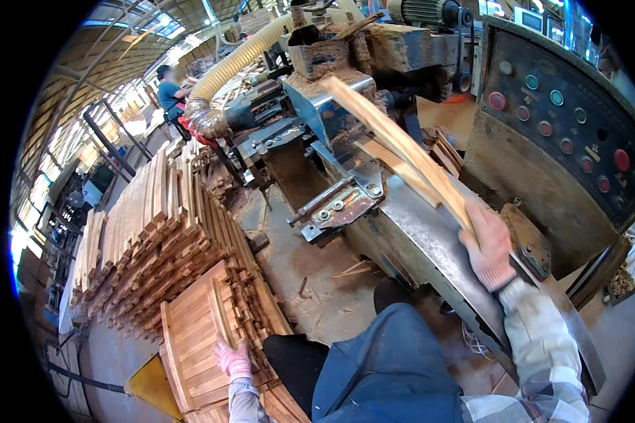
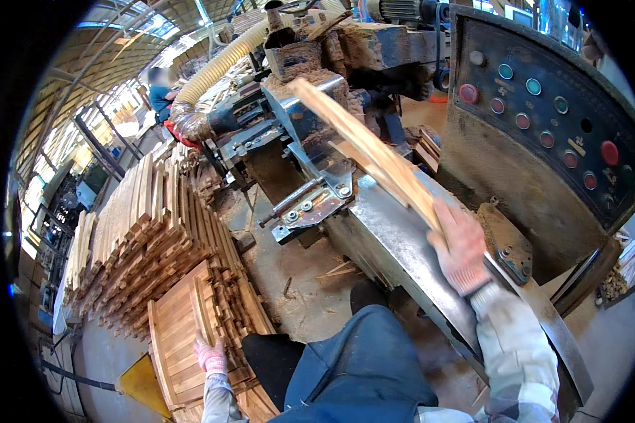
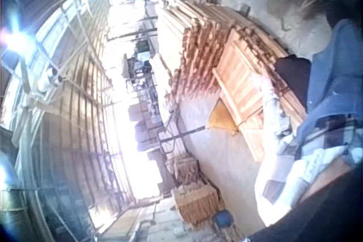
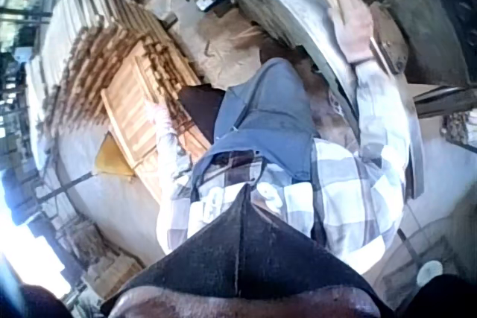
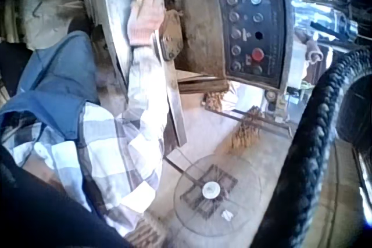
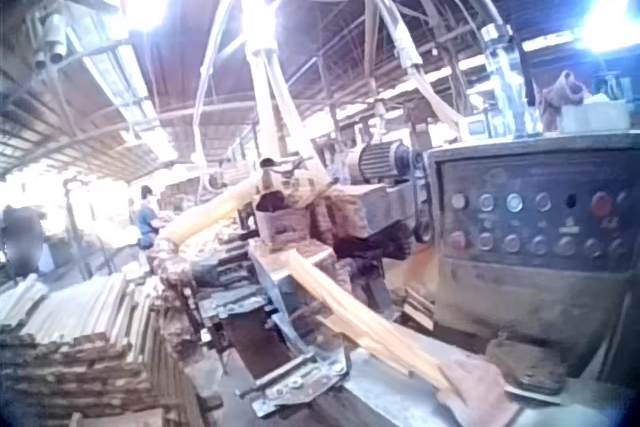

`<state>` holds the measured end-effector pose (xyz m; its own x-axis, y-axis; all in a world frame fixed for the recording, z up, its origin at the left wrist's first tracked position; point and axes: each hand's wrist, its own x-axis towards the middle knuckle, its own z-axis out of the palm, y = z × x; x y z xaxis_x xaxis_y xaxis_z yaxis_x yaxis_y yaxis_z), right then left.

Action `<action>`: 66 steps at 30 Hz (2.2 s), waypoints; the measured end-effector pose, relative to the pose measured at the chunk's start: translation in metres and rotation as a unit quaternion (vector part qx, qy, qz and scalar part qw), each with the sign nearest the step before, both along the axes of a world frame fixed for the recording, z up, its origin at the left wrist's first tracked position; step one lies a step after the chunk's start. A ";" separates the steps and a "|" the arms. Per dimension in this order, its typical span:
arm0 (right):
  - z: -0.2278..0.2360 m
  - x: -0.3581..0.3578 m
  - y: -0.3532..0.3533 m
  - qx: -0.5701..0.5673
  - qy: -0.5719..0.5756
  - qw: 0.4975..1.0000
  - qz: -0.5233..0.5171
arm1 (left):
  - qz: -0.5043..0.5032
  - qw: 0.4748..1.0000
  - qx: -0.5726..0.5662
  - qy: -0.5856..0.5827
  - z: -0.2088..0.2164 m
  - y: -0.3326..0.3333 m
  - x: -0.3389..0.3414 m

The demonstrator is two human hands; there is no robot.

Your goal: The person picks up wooden planks from the floor and a stack, then feeds each plank through a woodworking machine to shave the surface.

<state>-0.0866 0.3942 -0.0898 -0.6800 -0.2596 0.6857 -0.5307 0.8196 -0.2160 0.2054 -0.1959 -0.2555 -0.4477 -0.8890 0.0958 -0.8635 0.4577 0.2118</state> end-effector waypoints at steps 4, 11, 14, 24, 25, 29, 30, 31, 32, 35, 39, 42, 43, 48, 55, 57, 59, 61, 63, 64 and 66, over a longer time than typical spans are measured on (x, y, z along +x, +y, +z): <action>0.007 0.106 0.055 0.070 -0.047 0.996 -0.043 | 0.010 0.998 0.047 -0.052 -0.033 -0.025 0.027; 0.020 0.188 0.090 0.166 -0.059 0.979 -0.101 | 0.003 0.998 0.048 -0.032 -0.037 -0.035 0.026; 0.040 0.155 0.058 0.132 -0.131 0.980 -0.071 | 0.041 0.992 0.105 -0.050 -0.012 -0.038 0.017; 0.024 -0.047 -0.057 0.102 -0.129 0.983 0.080 | -0.020 0.829 0.343 0.441 0.010 0.024 0.049; 0.018 -0.051 -0.059 0.096 -0.042 0.991 0.079 | -0.066 0.776 0.374 0.504 0.034 0.046 0.030; -0.022 -0.028 -0.110 -0.002 -0.045 0.972 0.229 | -0.179 0.675 0.379 0.607 0.088 0.104 -0.037; -0.023 0.003 -0.140 -0.010 -0.104 0.959 0.262 | -0.174 0.647 0.374 0.641 0.098 0.121 -0.056; -0.015 0.042 -0.171 -0.021 -0.164 0.944 0.285 | -0.161 0.620 0.401 0.655 0.120 0.143 -0.076; -0.019 0.071 -0.185 -0.105 -0.258 0.906 0.319 | -0.155 0.588 0.434 0.664 0.143 0.168 -0.097; 0.021 0.136 -0.204 -0.146 -0.464 0.839 0.244 | -0.220 0.505 0.488 0.677 0.167 0.229 -0.139; 0.080 0.173 -0.150 -0.331 -0.514 0.787 0.082 | -0.390 0.505 0.559 0.530 0.161 0.228 -0.149; 0.070 0.182 -0.035 -0.019 -0.278 0.958 0.070 | -0.306 0.660 0.463 0.507 0.130 0.140 -0.137; 0.071 0.198 -0.010 -0.044 -0.354 0.934 -0.006 | -0.245 0.707 0.422 0.512 0.101 0.102 -0.133; 0.037 0.251 0.089 0.111 -0.311 0.934 -0.138 | -0.015 0.987 0.013 0.158 -0.058 -0.129 0.009; 0.026 0.148 0.040 0.060 -0.186 0.977 -0.088 | 0.312 0.945 -0.032 -0.087 -0.031 -0.201 0.171; 0.016 0.094 0.001 -0.067 -0.139 0.983 -0.100 | 0.345 0.934 -0.025 -0.092 -0.020 -0.205 0.194; 0.008 0.019 -0.024 -0.049 -0.060 0.994 -0.071 | 0.348 0.934 -0.014 -0.081 -0.037 -0.216 0.233; -0.008 -0.054 -0.046 -0.201 -0.057 0.977 -0.037 | 0.337 0.937 0.008 -0.089 -0.038 -0.222 0.241; -0.006 -0.072 -0.079 -0.228 -0.075 0.970 -0.042 | 0.327 0.938 0.062 -0.095 -0.034 -0.231 0.242; -0.005 -0.083 -0.064 -0.216 -0.135 0.966 -0.042 | 0.311 0.944 0.070 -0.085 -0.037 -0.235 0.244; -0.008 -0.059 -0.078 -0.193 -0.143 0.969 -0.063 | 0.291 0.951 0.070 -0.074 -0.041 -0.238 0.251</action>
